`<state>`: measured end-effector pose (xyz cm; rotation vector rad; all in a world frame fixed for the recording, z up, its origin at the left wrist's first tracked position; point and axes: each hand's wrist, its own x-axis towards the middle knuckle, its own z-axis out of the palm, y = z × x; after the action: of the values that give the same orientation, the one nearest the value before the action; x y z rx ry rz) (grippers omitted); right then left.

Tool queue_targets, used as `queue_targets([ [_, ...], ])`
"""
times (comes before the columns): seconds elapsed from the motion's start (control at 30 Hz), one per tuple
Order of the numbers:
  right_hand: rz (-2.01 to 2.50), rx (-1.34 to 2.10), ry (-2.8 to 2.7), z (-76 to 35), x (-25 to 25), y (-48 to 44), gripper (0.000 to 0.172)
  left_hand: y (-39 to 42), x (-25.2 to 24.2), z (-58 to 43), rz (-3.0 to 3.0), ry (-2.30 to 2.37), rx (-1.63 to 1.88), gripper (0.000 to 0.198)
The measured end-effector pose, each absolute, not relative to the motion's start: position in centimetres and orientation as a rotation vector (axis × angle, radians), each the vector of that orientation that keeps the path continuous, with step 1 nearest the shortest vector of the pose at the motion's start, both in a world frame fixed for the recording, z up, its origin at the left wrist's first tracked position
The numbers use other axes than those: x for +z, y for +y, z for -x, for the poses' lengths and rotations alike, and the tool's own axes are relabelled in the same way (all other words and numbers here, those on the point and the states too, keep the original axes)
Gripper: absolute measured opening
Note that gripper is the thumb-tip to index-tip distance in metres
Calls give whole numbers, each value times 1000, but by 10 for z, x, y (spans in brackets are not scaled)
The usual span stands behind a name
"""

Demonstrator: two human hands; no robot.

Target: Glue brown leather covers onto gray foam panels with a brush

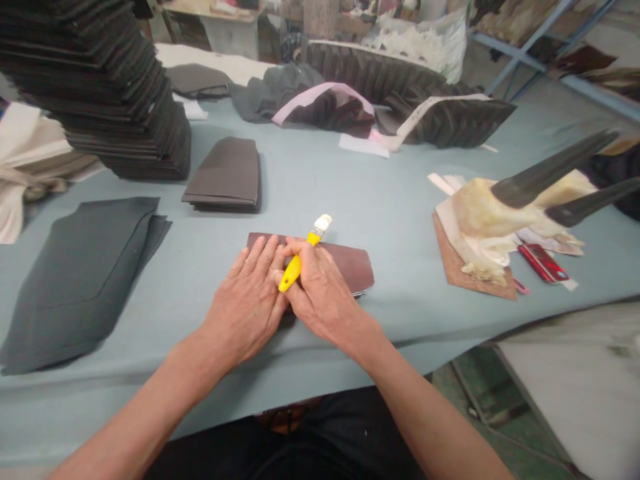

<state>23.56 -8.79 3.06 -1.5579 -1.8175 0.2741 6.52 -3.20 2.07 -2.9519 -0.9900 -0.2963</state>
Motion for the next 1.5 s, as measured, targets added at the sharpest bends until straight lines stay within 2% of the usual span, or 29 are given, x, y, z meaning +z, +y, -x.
queue_targets([
  [0.2,1732,119,-1811,-270,19,-95,34,-33,27,-69,2931,-1039,-170,71],
  [0.7,1880,322,-1380,-332,3,-126,46,-8,48,-68,2961,-1420,73,74],
  [0.87,1812,317,-1251,-338,9,-129,37,5,47,-56,2969,-1412,6,75],
  [1.07,1681,344,-1133,-343,9,-128,28,5,49,-50,2926,-1315,-132,65],
  [1.3,1564,528,-985,-345,6,-119,40,1,45,-49,3033,-1154,-353,53],
  [1.5,1566,514,-1069,-347,2,-111,25,6,44,-46,3099,-958,-444,47],
])
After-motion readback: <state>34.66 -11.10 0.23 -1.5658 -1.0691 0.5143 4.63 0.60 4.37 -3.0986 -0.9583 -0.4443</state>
